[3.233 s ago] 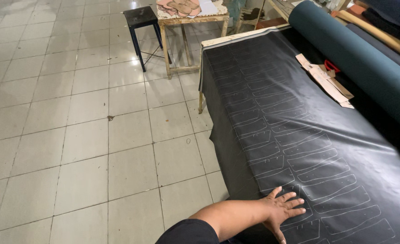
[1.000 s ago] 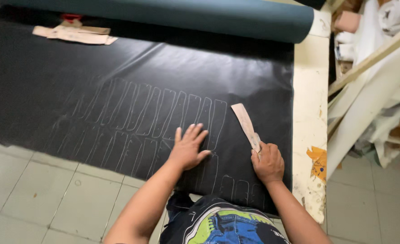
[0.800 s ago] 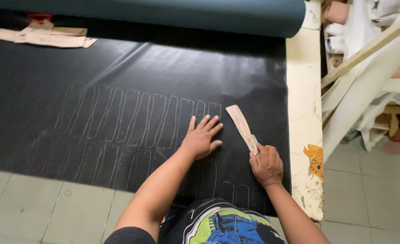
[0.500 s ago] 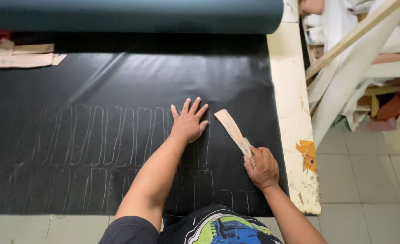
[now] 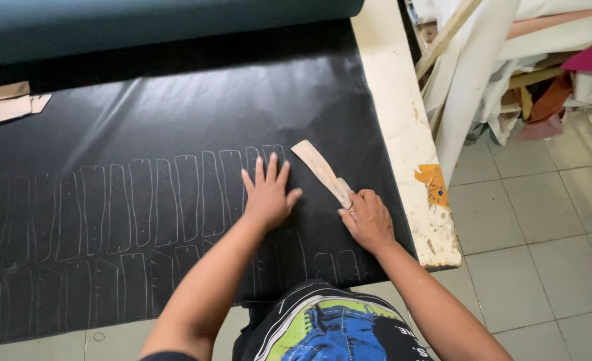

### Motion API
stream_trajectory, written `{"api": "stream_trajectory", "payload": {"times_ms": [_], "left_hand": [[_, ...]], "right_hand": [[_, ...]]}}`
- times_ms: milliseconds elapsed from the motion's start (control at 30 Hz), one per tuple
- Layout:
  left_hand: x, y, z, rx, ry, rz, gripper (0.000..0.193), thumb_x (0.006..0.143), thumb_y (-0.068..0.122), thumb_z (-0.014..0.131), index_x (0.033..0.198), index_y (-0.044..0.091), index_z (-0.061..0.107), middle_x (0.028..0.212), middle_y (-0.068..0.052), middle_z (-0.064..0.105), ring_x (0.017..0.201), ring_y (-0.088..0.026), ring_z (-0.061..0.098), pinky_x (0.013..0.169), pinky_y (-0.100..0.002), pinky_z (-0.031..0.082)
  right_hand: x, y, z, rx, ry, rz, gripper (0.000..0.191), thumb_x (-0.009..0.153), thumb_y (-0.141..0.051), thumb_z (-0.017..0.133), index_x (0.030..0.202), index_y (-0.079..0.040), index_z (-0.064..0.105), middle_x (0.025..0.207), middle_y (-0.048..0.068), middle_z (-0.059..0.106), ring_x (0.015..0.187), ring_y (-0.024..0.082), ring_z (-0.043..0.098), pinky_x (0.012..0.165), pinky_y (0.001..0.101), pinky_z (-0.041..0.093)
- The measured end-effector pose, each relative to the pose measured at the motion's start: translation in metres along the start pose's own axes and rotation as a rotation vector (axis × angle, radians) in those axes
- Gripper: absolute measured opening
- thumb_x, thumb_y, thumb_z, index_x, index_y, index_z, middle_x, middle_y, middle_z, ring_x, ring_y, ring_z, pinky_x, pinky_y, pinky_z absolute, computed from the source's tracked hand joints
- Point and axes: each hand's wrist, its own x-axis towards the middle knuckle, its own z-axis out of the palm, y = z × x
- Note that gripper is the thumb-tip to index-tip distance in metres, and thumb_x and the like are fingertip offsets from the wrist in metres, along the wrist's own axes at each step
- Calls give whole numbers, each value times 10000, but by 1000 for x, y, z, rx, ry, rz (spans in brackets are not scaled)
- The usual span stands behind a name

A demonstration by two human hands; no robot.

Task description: The person marks a large black fabric sheet with a pencil using a paper template as a guide. They repeatedly position the template and trace its outline to create multiple identical shapes on the fabric.

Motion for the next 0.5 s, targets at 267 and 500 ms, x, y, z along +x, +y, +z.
{"api": "stream_trajectory", "payload": {"times_ms": [267,500], "left_hand": [[-75,49,30,-147,44,96,777,879,433,685,1530,126,391,1626,-173,291,1500,-432,221,1164,-693,104],[-49,131,41,-306,115,-32,844,882,521,680,1509,32,398,1528,-204,457,1462,-375,364,1171,-652,199]], "right_hand": [[-45,69,-32,-92,102,437,645,828,-416,790,1290,-7,599,1199,221,605,1135,416,576,943,496,476],[-59,80,-34,594,-209,554,645,800,-257,775,1358,-19,555,1122,146,746,1027,272,722,914,386,560]]}}
